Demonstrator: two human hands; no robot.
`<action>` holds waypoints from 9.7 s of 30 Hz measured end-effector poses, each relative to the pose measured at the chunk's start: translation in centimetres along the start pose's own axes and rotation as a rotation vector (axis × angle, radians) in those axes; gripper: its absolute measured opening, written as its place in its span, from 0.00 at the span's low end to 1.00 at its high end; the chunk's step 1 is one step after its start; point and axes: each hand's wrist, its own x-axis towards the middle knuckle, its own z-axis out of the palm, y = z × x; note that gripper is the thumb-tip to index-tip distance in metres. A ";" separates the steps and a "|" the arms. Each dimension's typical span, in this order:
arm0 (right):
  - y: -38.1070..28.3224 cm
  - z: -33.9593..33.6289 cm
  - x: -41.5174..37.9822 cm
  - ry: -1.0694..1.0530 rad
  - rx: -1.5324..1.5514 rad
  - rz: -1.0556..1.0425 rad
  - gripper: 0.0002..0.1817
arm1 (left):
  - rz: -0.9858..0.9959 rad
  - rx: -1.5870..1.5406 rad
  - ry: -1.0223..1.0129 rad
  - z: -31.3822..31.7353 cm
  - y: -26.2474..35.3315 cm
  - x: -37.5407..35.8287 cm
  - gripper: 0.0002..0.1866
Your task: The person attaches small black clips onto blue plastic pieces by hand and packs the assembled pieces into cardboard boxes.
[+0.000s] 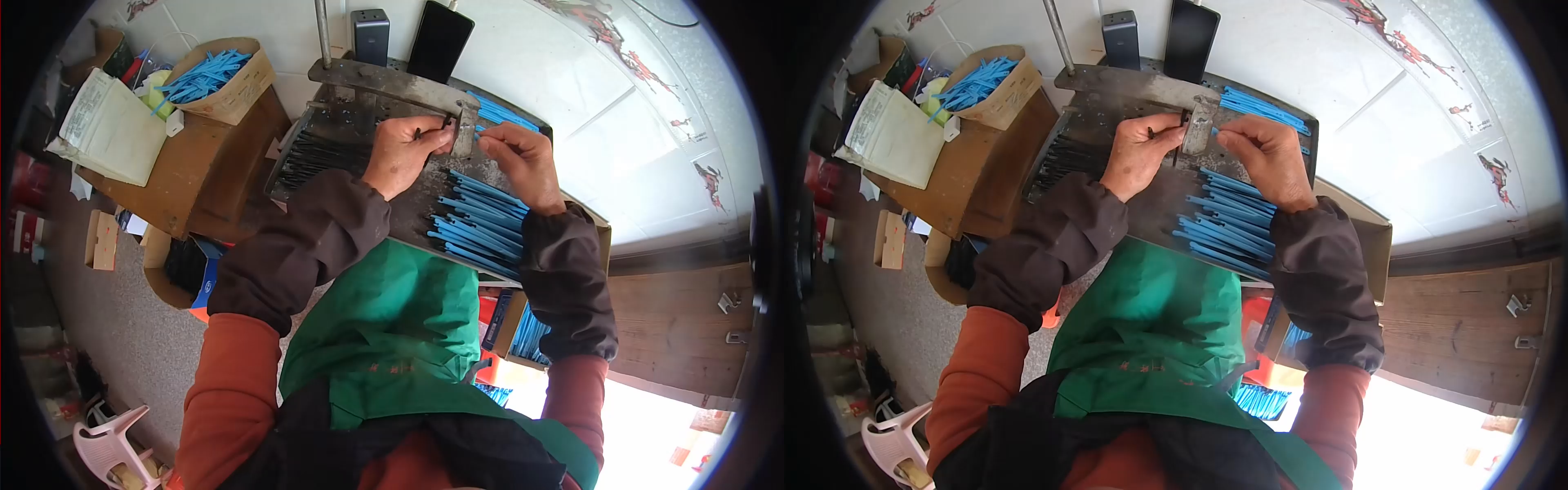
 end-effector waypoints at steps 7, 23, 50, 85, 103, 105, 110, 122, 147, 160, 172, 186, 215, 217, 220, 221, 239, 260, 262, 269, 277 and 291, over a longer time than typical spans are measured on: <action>-0.5 1.5 0.3 0.018 0.061 0.047 0.04 | -0.001 0.017 0.047 0.1 0.2 -0.3 0.05; 8.4 -2.1 1.9 -0.027 -0.841 -0.271 0.13 | -0.070 -0.138 -0.039 0.0 0.8 -0.8 0.09; 4.3 -2.8 -1.9 -0.163 -0.393 -0.192 0.05 | 0.189 0.781 -0.297 -10.5 6.6 -2.2 0.20; 8.0 -2.0 2.0 -0.153 -0.816 -0.260 0.03 | 0.062 0.077 -0.133 -4.5 5.7 -1.4 0.09; -0.3 1.1 -1.2 -0.011 0.224 0.223 0.08 | -0.061 -0.066 0.028 -0.8 1.4 -0.2 0.06; -0.7 1.3 -1.0 -0.025 0.353 0.305 0.07 | -0.068 -0.055 0.054 -0.6 1.2 -0.1 0.05; -0.9 2.0 -0.9 -0.020 0.589 0.411 0.07 | -0.096 -0.251 0.119 -0.2 1.0 -0.3 0.05; 0.0 1.7 -0.1 -0.040 0.480 0.293 0.04 | -0.082 -0.186 0.143 -0.3 0.6 -0.1 0.05; 8.5 -1.6 3.9 -0.159 -0.905 -0.232 0.08 | -0.053 0.115 -0.110 -1.7 2.0 -0.6 0.07; 6.6 -3.5 1.2 -0.160 -0.876 -0.199 0.06 | -0.023 0.038 -0.044 -0.9 1.7 -0.5 0.07; -0.8 1.3 -1.1 -0.046 0.096 0.260 0.16 | -0.121 -0.127 0.105 -0.3 1.2 -0.4 0.04; 1.1 -0.5 0.7 -0.065 0.029 -0.083 0.05 | -0.066 -0.107 0.126 -0.5 0.3 -0.5 0.06; 0.0 1.7 0.2 -0.034 0.426 0.356 0.05 | -0.084 0.040 -0.003 -0.6 1.5 -0.2 0.07; 0.6 1.2 0.8 -0.042 0.138 0.127 0.04 | -0.084 0.043 -0.016 -0.7 1.4 0.0 0.06; 0.0 0.9 0.4 -0.024 0.071 0.025 0.04 | -0.068 0.083 -0.027 -0.7 1.7 -0.1 0.06; -0.3 0.8 0.5 -0.019 0.107 0.024 0.03 | -0.069 0.098 -0.016 -0.5 1.8 -0.1 0.05; 5.0 -4.1 -0.8 -0.297 -0.450 -0.192 0.04 | -0.098 0.002 -0.027 -0.8 0.9 -0.2 0.10; 8.5 -2.9 3.0 -0.210 -0.990 -0.211 0.05 | -0.050 0.074 -0.045 -0.9 1.5 -0.7 0.08; 8.3 -3.0 3.2 -0.226 -0.973 -0.202 0.06 | -0.035 0.074 -0.045 -0.7 1.5 -0.6 0.08; 8.7 -3.4 3.2 -0.236 -0.953 -0.226 0.06 | -0.039 0.089 -0.039 -0.7 1.6 -0.7 0.07; 0.0 0.2 -0.2 -0.041 0.114 0.079 0.07 | -0.057 -0.014 0.021 -0.6 1.2 -0.2 0.05; -1.2 1.0 0.4 0.038 0.019 -0.039 0.02 | -0.042 0.006 0.066 -0.4 1.0 -0.2 0.05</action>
